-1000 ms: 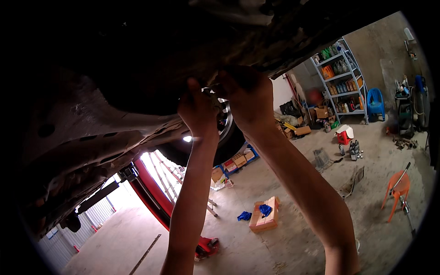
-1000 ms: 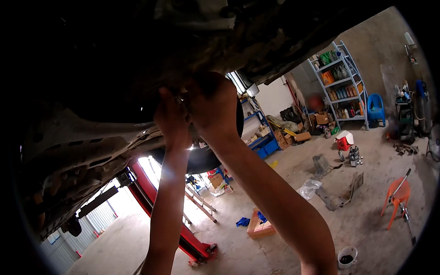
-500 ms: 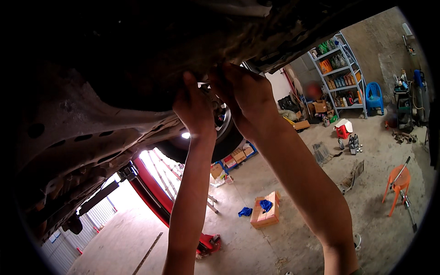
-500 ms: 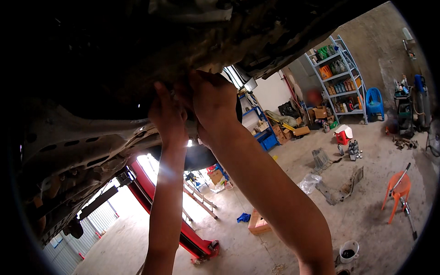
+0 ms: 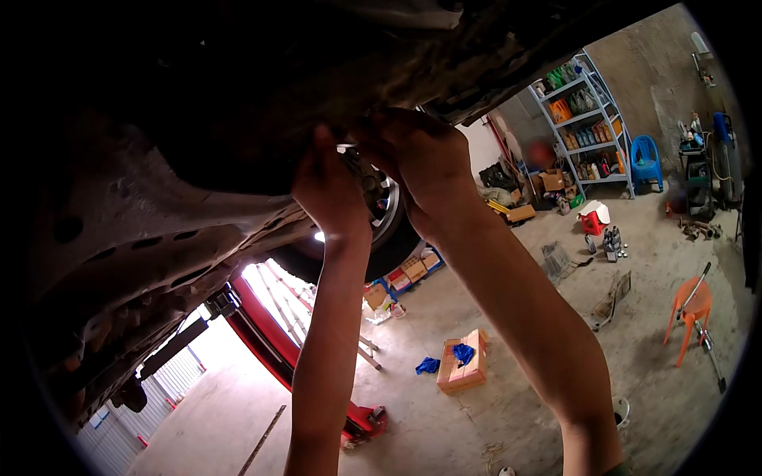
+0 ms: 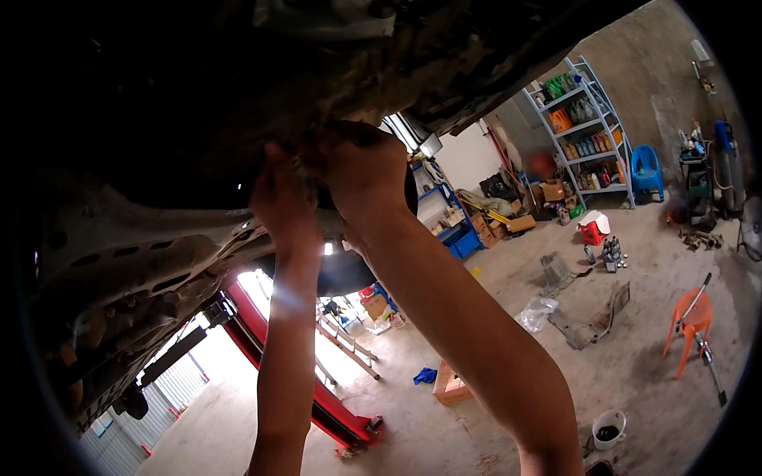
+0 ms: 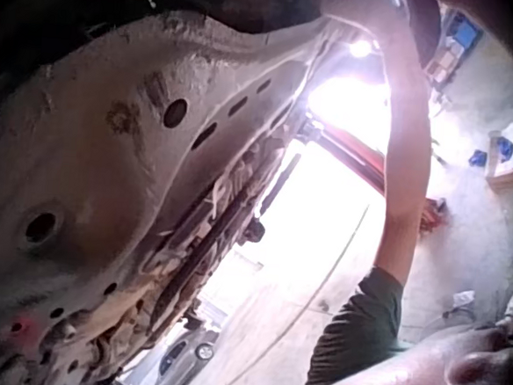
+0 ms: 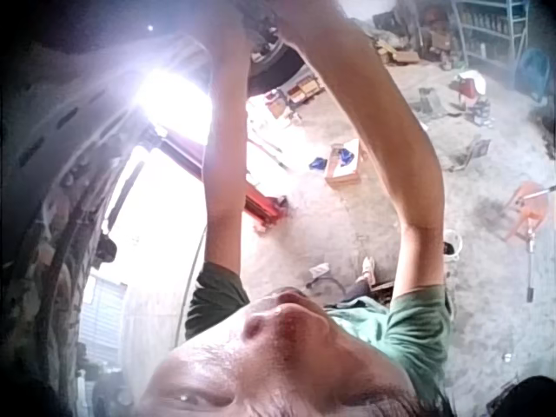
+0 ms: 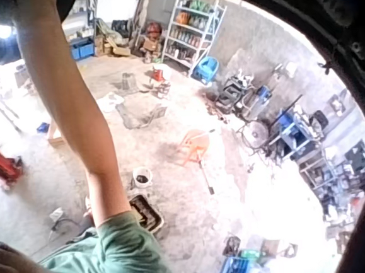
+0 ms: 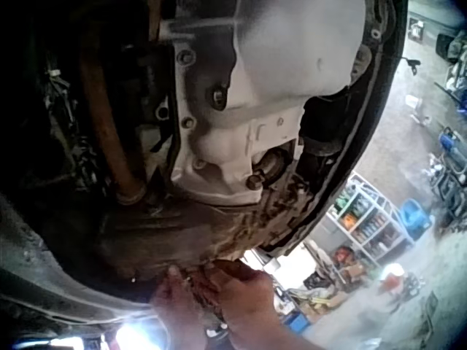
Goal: The person uses a torque wrench to loosen and remove a bolt from the underside of a car. They then sit on a stool to handle a metal part, possibly an oil filter, before returning to the car to install the part by hand.
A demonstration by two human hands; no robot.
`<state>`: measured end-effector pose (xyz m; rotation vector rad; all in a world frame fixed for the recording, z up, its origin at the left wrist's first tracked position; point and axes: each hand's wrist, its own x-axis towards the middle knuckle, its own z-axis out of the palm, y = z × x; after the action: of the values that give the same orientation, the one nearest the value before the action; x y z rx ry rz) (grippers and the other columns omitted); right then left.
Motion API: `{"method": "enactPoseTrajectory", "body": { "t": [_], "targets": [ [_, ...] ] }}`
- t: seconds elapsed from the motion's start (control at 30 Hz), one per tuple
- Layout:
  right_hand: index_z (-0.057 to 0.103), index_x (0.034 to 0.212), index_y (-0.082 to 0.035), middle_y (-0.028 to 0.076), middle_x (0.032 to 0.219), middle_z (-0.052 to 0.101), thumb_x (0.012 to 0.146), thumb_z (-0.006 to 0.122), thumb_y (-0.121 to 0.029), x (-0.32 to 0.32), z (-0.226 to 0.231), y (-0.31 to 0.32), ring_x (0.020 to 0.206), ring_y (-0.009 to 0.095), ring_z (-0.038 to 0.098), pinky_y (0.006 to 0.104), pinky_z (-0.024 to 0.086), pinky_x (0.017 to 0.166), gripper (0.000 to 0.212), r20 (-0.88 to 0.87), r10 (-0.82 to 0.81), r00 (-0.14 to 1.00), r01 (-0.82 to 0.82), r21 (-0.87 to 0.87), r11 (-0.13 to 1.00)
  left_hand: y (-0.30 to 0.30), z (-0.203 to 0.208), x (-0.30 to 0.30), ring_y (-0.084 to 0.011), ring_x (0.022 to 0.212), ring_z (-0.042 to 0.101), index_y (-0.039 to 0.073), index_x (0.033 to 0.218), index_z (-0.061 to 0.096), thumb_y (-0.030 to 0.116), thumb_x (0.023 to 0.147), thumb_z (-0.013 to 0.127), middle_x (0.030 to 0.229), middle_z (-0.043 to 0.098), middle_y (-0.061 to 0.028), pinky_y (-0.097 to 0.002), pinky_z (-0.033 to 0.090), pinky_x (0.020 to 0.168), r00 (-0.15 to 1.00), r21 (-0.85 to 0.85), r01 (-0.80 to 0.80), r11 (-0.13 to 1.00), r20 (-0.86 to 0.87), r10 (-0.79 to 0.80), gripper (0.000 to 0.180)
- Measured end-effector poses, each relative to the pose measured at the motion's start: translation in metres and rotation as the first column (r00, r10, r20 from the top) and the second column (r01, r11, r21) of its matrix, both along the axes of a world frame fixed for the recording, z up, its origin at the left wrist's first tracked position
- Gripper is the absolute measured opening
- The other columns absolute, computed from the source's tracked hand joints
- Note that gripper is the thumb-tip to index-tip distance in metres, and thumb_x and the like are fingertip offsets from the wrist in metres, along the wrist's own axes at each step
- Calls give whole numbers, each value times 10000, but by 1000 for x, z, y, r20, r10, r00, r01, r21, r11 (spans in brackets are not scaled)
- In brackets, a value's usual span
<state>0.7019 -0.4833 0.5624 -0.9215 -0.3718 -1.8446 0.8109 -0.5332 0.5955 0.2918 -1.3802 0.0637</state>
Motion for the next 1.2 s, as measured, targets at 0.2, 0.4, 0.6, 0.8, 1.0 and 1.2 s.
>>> {"method": "enactPoseTrajectory", "body": {
  "t": [0.2,0.4,0.6,0.8,1.0,1.2],
  "targets": [
    [603,1102,57,136,1010,682,930,588,-93,5,1,-2,912,211,680,313,563,810,229,19,-29,999,29,5,1000,11,-1,-1,-22,417,329,129,750,564,471,934,603,520,397,71,-203,226,381,998,90,51,995,-49,-46,390],
    [619,1070,49,129,992,681,944,585,-131,6,-1,-7,901,213,680,316,566,815,222,35,29,999,-28,-36,999,5,-1,3,-16,425,330,118,802,578,488,932,597,535,417,73,-205,209,392,997,78,76,994,9,-77,392],
    [612,1099,16,109,1041,665,952,570,-141,0,-2,-7,947,205,659,314,560,851,220,-36,155,987,-155,7,988,11,-4,-3,-17,544,411,54,896,632,435,961,573,647,525,57,-211,287,484,997,78,73,994,4,-74,391],
    [597,1127,13,105,1040,659,953,569,-135,-3,-3,-10,979,199,646,313,556,861,230,-9,237,972,-237,-34,971,14,-4,-5,-16,509,374,49,870,638,437,956,583,591,476,71,-220,262,460,998,127,65,990,-35,-61,401],
    [628,1052,28,100,962,678,921,622,-127,-4,-15,-20,836,170,665,283,553,789,203,-15,21,1000,-22,-44,999,-2,0,2,-17,491,333,31,733,631,392,966,592,552,433,87,-228,225,446,992,-65,-120,991,-37,118,431],
    [657,930,49,86,770,691,858,693,-106,2,-19,-55,724,122,642,238,488,677,175,58,-753,655,754,-114,647,-2,-3,-9,-12,452,306,78,699,567,425,945,612,524,388,93,-224,206,419,998,-80,16,997,-61,-21,427]
  ]
}}
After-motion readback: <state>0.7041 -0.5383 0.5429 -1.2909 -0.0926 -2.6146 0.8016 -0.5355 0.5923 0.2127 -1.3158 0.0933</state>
